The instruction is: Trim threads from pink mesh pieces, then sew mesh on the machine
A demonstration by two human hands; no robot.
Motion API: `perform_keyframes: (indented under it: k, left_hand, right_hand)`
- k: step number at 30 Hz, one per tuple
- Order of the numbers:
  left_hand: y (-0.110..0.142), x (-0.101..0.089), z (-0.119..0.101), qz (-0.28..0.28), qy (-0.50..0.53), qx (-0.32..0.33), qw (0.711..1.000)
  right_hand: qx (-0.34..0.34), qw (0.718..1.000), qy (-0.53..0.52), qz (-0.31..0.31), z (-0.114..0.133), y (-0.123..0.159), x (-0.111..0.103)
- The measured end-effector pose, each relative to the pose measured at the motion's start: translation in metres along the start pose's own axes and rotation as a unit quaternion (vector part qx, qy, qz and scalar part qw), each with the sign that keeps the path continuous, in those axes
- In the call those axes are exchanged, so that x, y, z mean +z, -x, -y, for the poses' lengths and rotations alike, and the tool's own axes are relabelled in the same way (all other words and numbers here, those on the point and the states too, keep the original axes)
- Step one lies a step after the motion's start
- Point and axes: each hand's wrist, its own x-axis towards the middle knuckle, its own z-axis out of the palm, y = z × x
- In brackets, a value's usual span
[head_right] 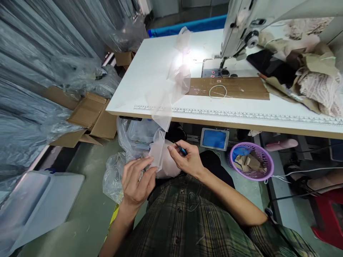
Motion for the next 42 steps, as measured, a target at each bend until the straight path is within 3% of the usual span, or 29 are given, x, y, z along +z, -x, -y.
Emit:
perform_keyframes:
  k: [7,12,15,18,20,23,26,30,32,35,38,42]
  left_hand:
    - [-0.004,-0.007,-0.003,-0.096,-0.037,-0.034,0.994]
    - [-0.010,-0.003,-0.011,0.068,0.091,0.101,0.988]
    - [-0.007,0.011,-0.013,0.084,0.113,0.092,0.986]
    - [-0.005,0.024,-0.011,0.097,0.182,0.080,0.975]
    - [-0.006,0.031,-0.003,0.082,0.249,0.050,0.964]
    - [-0.016,0.045,0.020,0.046,0.290,-0.064,0.954]
    - [-0.033,0.065,0.047,0.105,0.316,-0.135,0.933]
    - [-0.050,0.087,0.064,0.225,0.452,-0.109,0.856]
    - [-0.050,0.091,0.063,0.241,0.518,-0.118,0.812]
    - [-0.040,0.090,0.056,0.230,0.560,-0.207,0.768]
    - [-0.027,0.085,0.051,0.208,0.531,-0.307,0.762]
    - [-0.019,0.078,0.049,0.194,0.509,-0.338,0.768]
  right_hand:
    - [0.036,0.998,-0.023,-0.039,0.006,-0.005,-0.003]
    - [0.096,0.994,0.017,0.038,0.004,-0.006,-0.003]
    - [0.143,0.987,0.027,0.074,-0.004,-0.004,0.001]
    - [0.157,0.984,-0.026,0.083,-0.015,0.000,0.002]
    - [0.145,0.984,-0.042,0.091,-0.020,0.002,-0.001]
    - [0.103,0.988,-0.024,0.111,-0.023,0.004,-0.007]
    - [0.078,0.989,-0.015,0.123,-0.022,0.005,-0.010]
    - [0.075,0.988,-0.007,0.133,-0.021,0.006,-0.012]
    - [0.075,0.987,-0.006,0.141,-0.021,0.004,-0.015]
    - [0.073,0.985,0.004,0.155,-0.024,-0.003,-0.021]
    - [0.073,0.982,0.027,0.171,-0.030,-0.018,-0.025]
    - [0.077,0.976,0.067,0.194,-0.037,-0.041,-0.020]
